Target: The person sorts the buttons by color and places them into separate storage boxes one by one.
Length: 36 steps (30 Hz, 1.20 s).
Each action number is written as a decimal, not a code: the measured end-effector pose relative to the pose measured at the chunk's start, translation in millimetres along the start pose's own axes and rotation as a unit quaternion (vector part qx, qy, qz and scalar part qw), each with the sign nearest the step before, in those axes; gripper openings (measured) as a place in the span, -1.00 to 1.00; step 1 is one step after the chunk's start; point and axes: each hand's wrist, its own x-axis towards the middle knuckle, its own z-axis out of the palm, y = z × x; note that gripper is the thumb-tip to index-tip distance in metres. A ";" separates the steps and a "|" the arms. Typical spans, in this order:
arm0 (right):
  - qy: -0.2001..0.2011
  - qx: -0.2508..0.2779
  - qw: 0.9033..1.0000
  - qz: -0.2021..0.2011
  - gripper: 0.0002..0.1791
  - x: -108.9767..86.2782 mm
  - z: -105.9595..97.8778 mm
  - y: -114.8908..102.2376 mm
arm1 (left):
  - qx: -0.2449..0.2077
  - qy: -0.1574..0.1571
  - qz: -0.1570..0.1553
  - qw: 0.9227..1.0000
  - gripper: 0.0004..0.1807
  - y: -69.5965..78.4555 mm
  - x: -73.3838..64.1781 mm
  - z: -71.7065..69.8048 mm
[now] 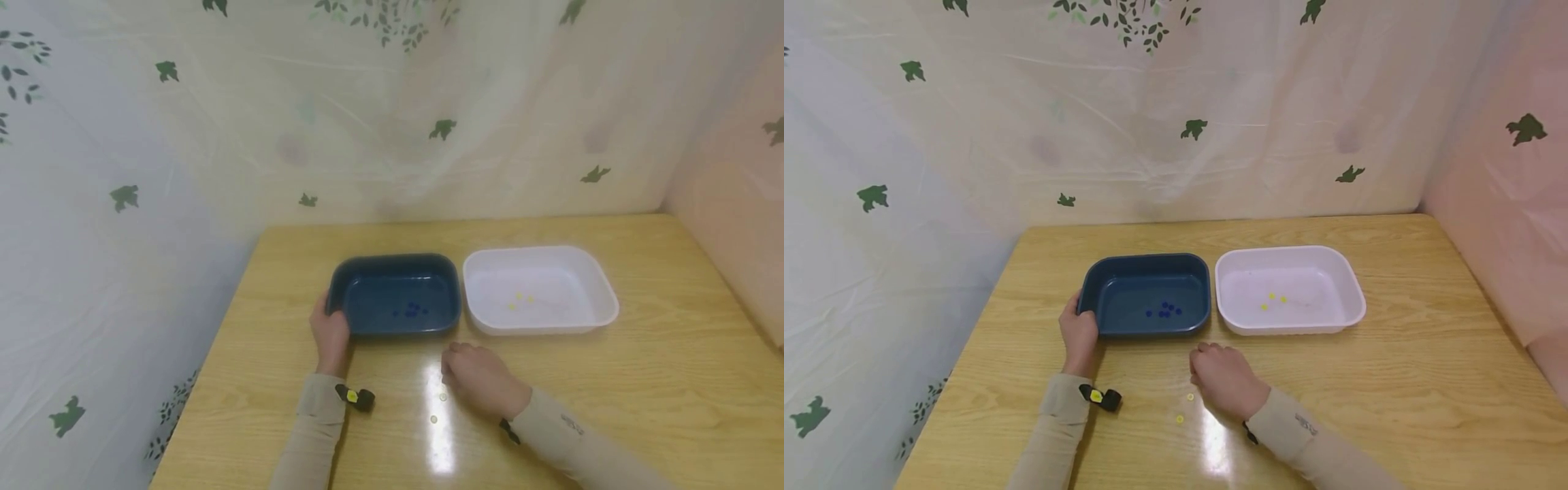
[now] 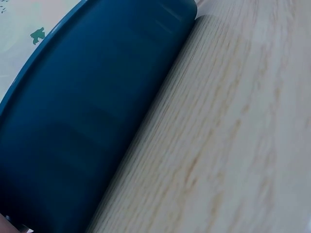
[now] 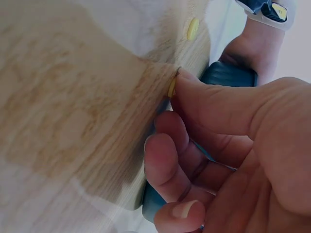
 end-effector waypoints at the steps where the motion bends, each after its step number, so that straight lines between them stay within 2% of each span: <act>1: 0.000 -0.001 1.000 0.001 -0.91 0.0 0.2 0.0 | 0.000 0.000 0.001 1.000 -0.38 0.4 -0.2 -0.2; 12: -0.019 -0.018 1.000 -0.007 -0.89 -3.1 0.1 -1.7 | -0.008 -0.002 0.003 1.000 -0.38 2.6 -0.5 0.1; 18: -0.015 -0.030 0.999 -0.021 -0.87 -5.6 0.0 -2.5 | -0.006 0.001 0.001 1.000 -0.36 1.3 -1.0 -0.5; 27: -0.014 -0.015 0.999 -0.032 -0.89 -7.5 6.6 4.2 | -0.009 0.001 -0.004 1.000 -0.36 0.8 -1.4 -0.3; 36: -0.015 0.008 0.999 -0.045 -0.83 -8.9 3.0 3.7 | -0.007 -0.002 -0.004 1.000 -0.35 2.2 -2.1 -0.9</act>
